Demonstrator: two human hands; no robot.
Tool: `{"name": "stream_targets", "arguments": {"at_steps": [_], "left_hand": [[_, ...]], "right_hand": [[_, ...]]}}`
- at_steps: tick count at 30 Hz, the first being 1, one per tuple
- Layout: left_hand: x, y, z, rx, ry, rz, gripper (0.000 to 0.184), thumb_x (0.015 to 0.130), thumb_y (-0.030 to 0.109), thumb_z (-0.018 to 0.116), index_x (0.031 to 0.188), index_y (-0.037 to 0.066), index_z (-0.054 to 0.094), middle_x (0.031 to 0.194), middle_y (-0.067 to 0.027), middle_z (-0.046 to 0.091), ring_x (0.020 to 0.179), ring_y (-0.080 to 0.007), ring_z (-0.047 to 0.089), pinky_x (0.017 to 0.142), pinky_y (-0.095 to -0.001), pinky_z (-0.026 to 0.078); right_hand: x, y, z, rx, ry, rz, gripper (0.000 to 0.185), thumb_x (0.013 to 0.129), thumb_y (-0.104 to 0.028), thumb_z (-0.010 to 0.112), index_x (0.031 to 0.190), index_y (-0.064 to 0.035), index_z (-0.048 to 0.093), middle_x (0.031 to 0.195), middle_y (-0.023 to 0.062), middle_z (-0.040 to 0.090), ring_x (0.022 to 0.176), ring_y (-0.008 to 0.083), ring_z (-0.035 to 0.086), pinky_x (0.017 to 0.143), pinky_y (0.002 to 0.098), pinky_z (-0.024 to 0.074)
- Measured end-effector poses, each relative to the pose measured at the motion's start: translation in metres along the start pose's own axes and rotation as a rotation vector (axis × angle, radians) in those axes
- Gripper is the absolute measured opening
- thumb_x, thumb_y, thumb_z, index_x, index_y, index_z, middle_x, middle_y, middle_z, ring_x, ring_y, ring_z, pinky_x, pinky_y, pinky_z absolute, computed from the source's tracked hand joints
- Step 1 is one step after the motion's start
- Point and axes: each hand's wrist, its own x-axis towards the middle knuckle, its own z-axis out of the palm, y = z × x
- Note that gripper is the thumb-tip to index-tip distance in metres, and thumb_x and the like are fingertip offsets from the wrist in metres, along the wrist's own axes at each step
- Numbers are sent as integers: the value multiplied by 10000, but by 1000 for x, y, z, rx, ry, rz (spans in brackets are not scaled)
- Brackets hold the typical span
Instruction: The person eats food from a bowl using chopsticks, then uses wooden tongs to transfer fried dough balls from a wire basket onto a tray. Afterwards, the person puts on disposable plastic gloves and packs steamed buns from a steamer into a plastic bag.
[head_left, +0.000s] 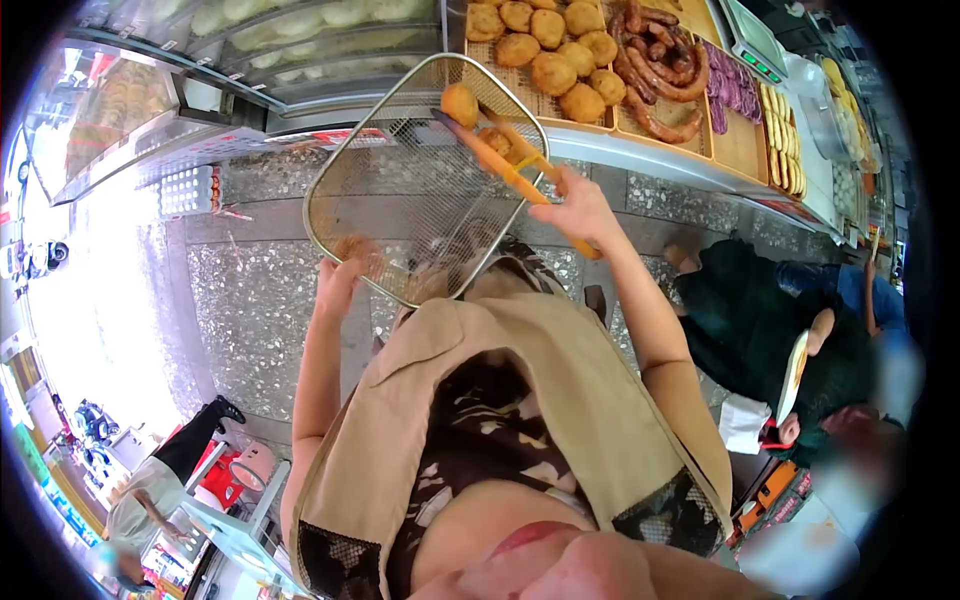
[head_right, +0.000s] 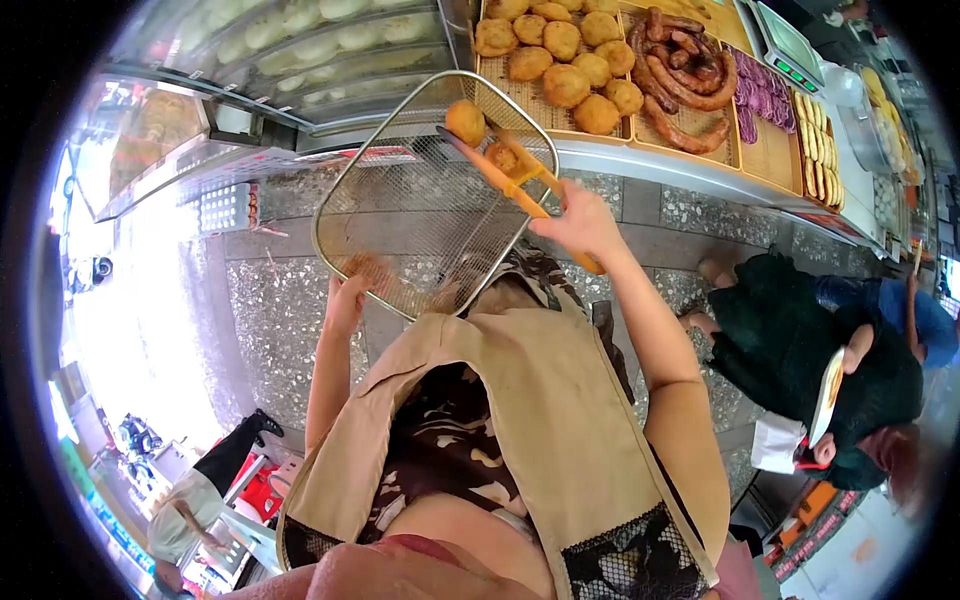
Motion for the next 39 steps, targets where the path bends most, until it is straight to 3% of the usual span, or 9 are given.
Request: {"name": "stream_targets", "arguments": {"at_steps": [7, 10, 14, 17, 20, 25, 27, 35, 39], "left_hand": [[-9, -4, -11, -133, 7, 27, 407, 672, 22, 469, 1064, -72, 526, 959, -133, 604, 817, -200, 603, 668, -283, 512], [-16, -10, -16, -210, 89, -45, 406, 673, 3, 459, 1068, -78, 511, 967, -144, 599, 851, -234, 611, 739, -333, 531], [-21, -19, -24, -268, 114, -43, 397, 689, 1, 458, 1076, -76, 503, 978, -150, 596, 875, -245, 608, 745, -345, 531], [-22, -26, -28, -286, 119, -57, 398, 696, 4, 459, 1083, -77, 499, 984, -155, 594, 872, -248, 605, 750, -355, 526], [-25, -32, -28, -316, 140, -67, 405, 694, 14, 471, 1088, -79, 497, 993, -161, 592, 865, -251, 603, 759, -357, 518], [-27, -28, -25, -333, 135, -49, 402, 692, 34, 480, 1078, -76, 508, 1002, -167, 592, 865, -248, 602, 759, -341, 510], [-27, -27, -26, -336, 123, -38, 404, 692, 30, 470, 1081, -76, 507, 1008, -170, 592, 874, -254, 607, 741, -335, 512], [-28, -15, -28, -262, 126, 14, 416, 681, 17, 463, 1084, -78, 506, 1003, -165, 599, 880, -266, 617, 672, -311, 521], [-26, -17, -36, -194, 121, -7, 432, 677, 10, 459, 1097, -83, 502, 1018, -166, 596, 886, -263, 611, 701, -331, 524]], "right_hand": [[-8, 11, 10, 1155, -333, 121, 484, 734, -260, 682, 1133, -27, 542, 875, 25, 595, 703, 82, 536, 590, 205, 439], [-2, 3, -4, 959, -112, 51, 486, 736, -252, 676, 1140, -22, 535, 879, 23, 597, 692, 73, 532, 575, 214, 435], [41, 10, -8, 605, 146, 67, 589, 679, -324, 712, 1127, 17, 540, 990, 121, 615, 899, 231, 588, 781, 329, 465], [77, 14, 8, 7, 268, 120, 708, 618, -412, 722, 1129, 31, 513, 1036, 203, 586, 958, 325, 571, 813, 383, 456], [73, 4, 31, -46, 405, 54, 792, 592, -459, 711, 1159, 37, 468, 1090, 264, 531, 1001, 391, 534, 828, 418, 447], [-9, -15, 9, 6, 291, 31, 794, 604, -415, 722, 1194, 21, 420, 1122, 239, 513, 1042, 380, 514, 852, 421, 440], [-39, -16, 9, -263, 265, -93, 832, 598, -379, 742, 1235, 28, 394, 1023, 207, 556, 955, 364, 555, 814, 421, 459], [-20, -17, 18, -538, 173, -89, 777, 603, -342, 732, 1213, -11, 382, 1030, 185, 546, 941, 358, 550, 814, 423, 465], [-22, 11, 11, 27, -66, -63, 654, 650, -322, 718, 1167, 0, 479, 925, 132, 596, 818, 271, 575, 746, 377, 470]]}}
